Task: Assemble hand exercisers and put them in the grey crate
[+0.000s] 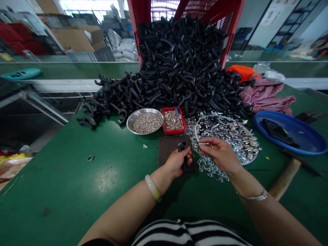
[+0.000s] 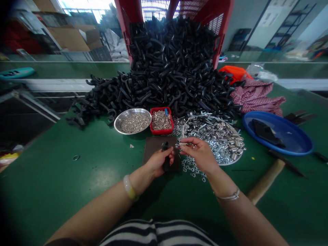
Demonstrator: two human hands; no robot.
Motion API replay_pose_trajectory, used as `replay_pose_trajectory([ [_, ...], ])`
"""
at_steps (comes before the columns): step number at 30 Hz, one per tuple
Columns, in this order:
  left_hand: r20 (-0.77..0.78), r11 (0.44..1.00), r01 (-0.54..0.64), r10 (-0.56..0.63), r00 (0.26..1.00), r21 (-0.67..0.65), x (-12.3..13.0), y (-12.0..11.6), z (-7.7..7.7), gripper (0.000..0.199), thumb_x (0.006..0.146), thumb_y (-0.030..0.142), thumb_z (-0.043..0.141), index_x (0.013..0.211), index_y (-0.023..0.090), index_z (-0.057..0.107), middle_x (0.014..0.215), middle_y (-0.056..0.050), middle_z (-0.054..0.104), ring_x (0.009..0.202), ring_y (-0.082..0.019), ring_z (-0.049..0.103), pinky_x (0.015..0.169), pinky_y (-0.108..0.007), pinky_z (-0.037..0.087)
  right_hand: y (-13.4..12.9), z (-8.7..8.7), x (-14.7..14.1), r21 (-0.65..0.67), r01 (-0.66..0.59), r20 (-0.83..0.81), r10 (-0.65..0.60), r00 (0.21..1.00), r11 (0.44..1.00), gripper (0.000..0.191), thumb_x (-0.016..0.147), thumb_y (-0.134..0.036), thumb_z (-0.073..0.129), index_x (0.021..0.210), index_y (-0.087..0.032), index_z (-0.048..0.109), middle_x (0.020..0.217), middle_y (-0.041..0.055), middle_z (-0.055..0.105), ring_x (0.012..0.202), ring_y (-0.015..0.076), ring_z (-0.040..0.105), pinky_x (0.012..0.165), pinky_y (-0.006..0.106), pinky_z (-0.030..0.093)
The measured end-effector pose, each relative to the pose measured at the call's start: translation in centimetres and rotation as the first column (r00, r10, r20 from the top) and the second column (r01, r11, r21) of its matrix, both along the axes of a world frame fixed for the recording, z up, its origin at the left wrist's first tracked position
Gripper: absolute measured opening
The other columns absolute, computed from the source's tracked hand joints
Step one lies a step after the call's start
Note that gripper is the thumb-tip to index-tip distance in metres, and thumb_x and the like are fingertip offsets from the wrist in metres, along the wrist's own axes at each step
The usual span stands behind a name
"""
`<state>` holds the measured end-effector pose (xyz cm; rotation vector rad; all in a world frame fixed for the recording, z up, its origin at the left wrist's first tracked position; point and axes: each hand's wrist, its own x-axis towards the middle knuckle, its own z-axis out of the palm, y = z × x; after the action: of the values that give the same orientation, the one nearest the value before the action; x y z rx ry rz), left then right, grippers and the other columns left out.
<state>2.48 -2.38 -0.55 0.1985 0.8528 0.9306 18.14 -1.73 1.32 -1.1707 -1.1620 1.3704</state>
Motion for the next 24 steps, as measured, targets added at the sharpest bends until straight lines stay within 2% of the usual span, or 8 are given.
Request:
replay_pose_trajectory([
  [5, 0.003, 0.989, 0.077, -0.078, 0.997, 0.125, -1.2, -0.1, 0.5, 0.030, 0.071, 0.037, 0.066, 0.087, 0.012, 0.057, 0.077, -0.003, 0.057, 0.052, -0.003, 0.047, 0.038, -0.010, 0.036, 0.0, 2.1, 0.1, 0.195, -0.135, 0.352, 0.059, 0.934, 0.972, 0.024, 0.068, -0.031, 0.068, 0.088, -0.018, 0.063, 0.082, 0.0041, 0.063, 0.072, 0.0139, 0.061, 0.069, 0.032, 0.053],
  [9, -0.087, 0.946, 0.154, -0.134, 0.987, 0.287, -1.2, -0.7, 0.7, 0.044, 0.058, 0.030, 0.076, 0.094, 0.013, 0.058, 0.082, -0.004, 0.058, 0.053, -0.002, 0.044, 0.037, -0.010, 0.030, -0.3, 3.1, 0.0, 0.447, -0.292, 0.639, -0.073, 0.765, 0.846, 0.016, 0.076, -0.027, 0.060, 0.090, -0.019, 0.063, 0.095, 0.0064, 0.059, 0.082, 0.0150, 0.059, 0.067, 0.029, 0.053],
  [12, -0.139, 0.939, 0.125, -0.084, 0.987, 0.320, -0.8, -0.9, 0.2, 0.045, 0.053, 0.030, 0.078, 0.089, 0.014, 0.057, 0.068, 0.002, 0.052, 0.051, -0.003, 0.041, 0.038, -0.012, 0.029, -0.6, 3.8, -0.2, 0.508, -0.413, 0.734, -0.129, 0.666, 0.756, 0.016, 0.079, -0.023, 0.056, 0.093, -0.021, 0.061, 0.094, 0.0054, 0.060, 0.084, 0.0147, 0.059, 0.068, 0.028, 0.053],
  [15, -0.226, 0.922, 0.150, -0.071, 0.972, 0.357, -0.8, -0.8, -0.4, 0.044, 0.052, 0.035, 0.078, 0.084, 0.014, 0.056, 0.062, 0.005, 0.048, 0.049, -0.004, 0.040, 0.039, -0.015, 0.031, -0.8, 4.4, -0.3, 0.526, -0.471, 0.771, -0.165, 0.615, 0.708, 0.015, 0.079, -0.022, 0.056, 0.093, -0.022, 0.061, 0.095, 0.0047, 0.061, 0.087, 0.0158, 0.059, 0.072, 0.030, 0.052],
  [17, -0.291, 0.894, 0.214, -0.099, 0.952, 0.394, -1.2, -0.7, -0.5, 0.042, 0.054, 0.036, 0.077, 0.083, 0.014, 0.056, 0.062, 0.004, 0.049, 0.047, -0.004, 0.039, 0.039, -0.017, 0.031, -0.9, 4.6, -0.3, 0.529, -0.452, 0.759, -0.162, 0.631, 0.718, 0.017, 0.078, -0.023, 0.057, 0.094, -0.022, 0.060, 0.095, 0.0044, 0.062, 0.086, 0.0158, 0.059, 0.073, 0.031, 0.052],
  [20, -0.339, 0.860, 0.306, -0.168, 0.926, 0.408, -1.8, -0.6, -0.2, 0.037, 0.056, 0.034, 0.075, 0.081, 0.013, 0.058, 0.062, 0.004, 0.050, 0.042, -0.002, 0.036, 0.037, -0.017, 0.028, -0.9, 4.5, -0.6, 0.437, -0.380, 0.678, -0.021, 0.734, 0.815, 0.021, 0.077, -0.025, 0.059, 0.097, -0.021, 0.057, 0.093, 0.0040, 0.062, 0.082, 0.0151, 0.061, 0.075, 0.031, 0.052],
  [22, -0.278, 0.869, 0.321, -0.225, 0.934, 0.376, -2.2, -0.6, 0.0, 0.035, 0.057, 0.029, 0.076, 0.082, 0.012, 0.058, 0.064, 0.003, 0.051, 0.044, -0.002, 0.038, 0.037, -0.016, 0.027, -0.9, 4.3, -1.0, 0.336, -0.343, 0.548, 0.114, 0.829, 0.877, 0.023, 0.078, -0.028, 0.059, 0.100, -0.021, 0.054, 0.093, 0.0045, 0.063, 0.084, 0.0158, 0.062, 0.076, 0.032, 0.053],
  [24, -0.129, 0.901, 0.308, -0.282, 0.951, 0.305, -2.4, -0.7, 0.1, 0.033, 0.058, 0.022, 0.075, 0.085, 0.013, 0.058, 0.066, 0.002, 0.050, 0.047, -0.002, 0.040, 0.038, -0.013, 0.028, -0.9, 4.3, -1.5, 0.293, -0.311, 0.399, 0.179, 0.899, 0.904, 0.025, 0.079, -0.029, 0.057, 0.103, -0.022, 0.051, 0.094, 0.0053, 0.063, 0.087, 0.0167, 0.062, 0.078, 0.033, 0.052],
])
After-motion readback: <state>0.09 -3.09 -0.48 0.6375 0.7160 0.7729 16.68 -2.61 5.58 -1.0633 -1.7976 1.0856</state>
